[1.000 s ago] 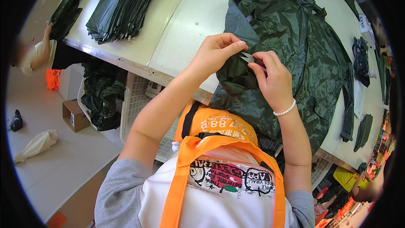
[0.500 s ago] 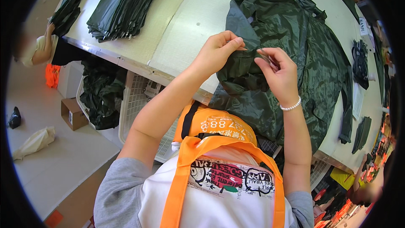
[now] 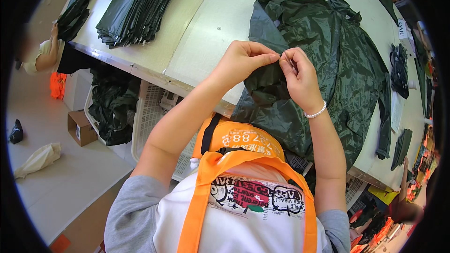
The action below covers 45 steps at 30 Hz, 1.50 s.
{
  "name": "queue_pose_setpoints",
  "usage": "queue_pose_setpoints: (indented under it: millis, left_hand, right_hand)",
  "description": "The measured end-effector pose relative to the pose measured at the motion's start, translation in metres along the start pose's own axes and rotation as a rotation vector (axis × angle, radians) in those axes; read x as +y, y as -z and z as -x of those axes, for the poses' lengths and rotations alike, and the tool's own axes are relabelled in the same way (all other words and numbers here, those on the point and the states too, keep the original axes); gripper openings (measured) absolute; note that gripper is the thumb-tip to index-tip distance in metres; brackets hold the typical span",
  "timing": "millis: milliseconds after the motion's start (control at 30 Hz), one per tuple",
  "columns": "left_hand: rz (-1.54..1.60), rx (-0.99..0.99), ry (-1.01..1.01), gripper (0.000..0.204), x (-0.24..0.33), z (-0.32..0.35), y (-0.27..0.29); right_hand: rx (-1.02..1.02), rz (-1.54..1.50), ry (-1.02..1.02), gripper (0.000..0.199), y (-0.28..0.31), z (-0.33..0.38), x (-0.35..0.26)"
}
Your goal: The person folds a dark green raincoat on a white table. They smooth the fabric, fold the sleeves inward, fold the body in half, then fold it into a compact rectangle and place it on a stack of similar folded items.
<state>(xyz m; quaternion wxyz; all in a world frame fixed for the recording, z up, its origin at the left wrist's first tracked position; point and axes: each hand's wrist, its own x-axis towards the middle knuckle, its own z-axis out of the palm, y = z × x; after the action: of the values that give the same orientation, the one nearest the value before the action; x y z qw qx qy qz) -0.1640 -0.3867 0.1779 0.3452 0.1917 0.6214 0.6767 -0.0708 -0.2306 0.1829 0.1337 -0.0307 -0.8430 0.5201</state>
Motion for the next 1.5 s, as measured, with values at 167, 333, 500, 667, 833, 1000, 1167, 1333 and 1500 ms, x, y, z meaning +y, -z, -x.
queue_pose_setpoints:
  millis: [167, 333, 500, 667, 833, 1000, 1167, 1333, 1500]
  left_hand:
    - [-0.439, 0.124, -0.282, 0.012, 0.0, 0.004, -0.009]
    - [-0.497, 0.143, -0.284, 0.01, 0.002, 0.005, -0.004]
    - [-0.278, 0.133, -0.193, 0.01, -0.003, -0.001, 0.005]
    - [-0.243, 0.11, -0.178, 0.011, -0.009, -0.003, 0.007]
    - [-0.161, 0.152, -0.19, 0.012, -0.009, -0.004, 0.007]
    - [-0.104, 0.148, -0.18, 0.014, -0.01, -0.007, 0.008]
    - [-0.092, 0.113, -0.142, 0.015, -0.008, -0.007, 0.008]
    - [-0.097, 0.123, -0.166, 0.016, -0.011, -0.008, 0.008]
    - [0.041, 0.094, -0.124, 0.017, -0.004, -0.004, 0.009]
  right_hand:
    - [0.044, 0.032, 0.015, 0.01, -0.004, 0.0, -0.002]
    - [0.073, 0.084, -0.002, 0.016, 0.002, -0.001, -0.014]
    - [0.015, 0.185, -0.026, 0.019, 0.016, 0.006, 0.003]
    - [-0.009, 0.276, 0.061, 0.019, 0.013, 0.005, 0.002]
    - [0.02, 0.295, 0.097, 0.019, 0.007, 0.012, -0.002]
    - [0.095, 0.308, 0.155, 0.018, -0.004, 0.013, 0.001]
    - [0.11, 0.401, 0.233, 0.018, -0.005, 0.01, 0.0]
    - [0.1, 0.385, 0.191, 0.018, -0.002, 0.009, 0.001]
    - [-0.006, -0.016, 0.004, 0.031, 0.022, -0.004, 0.012]
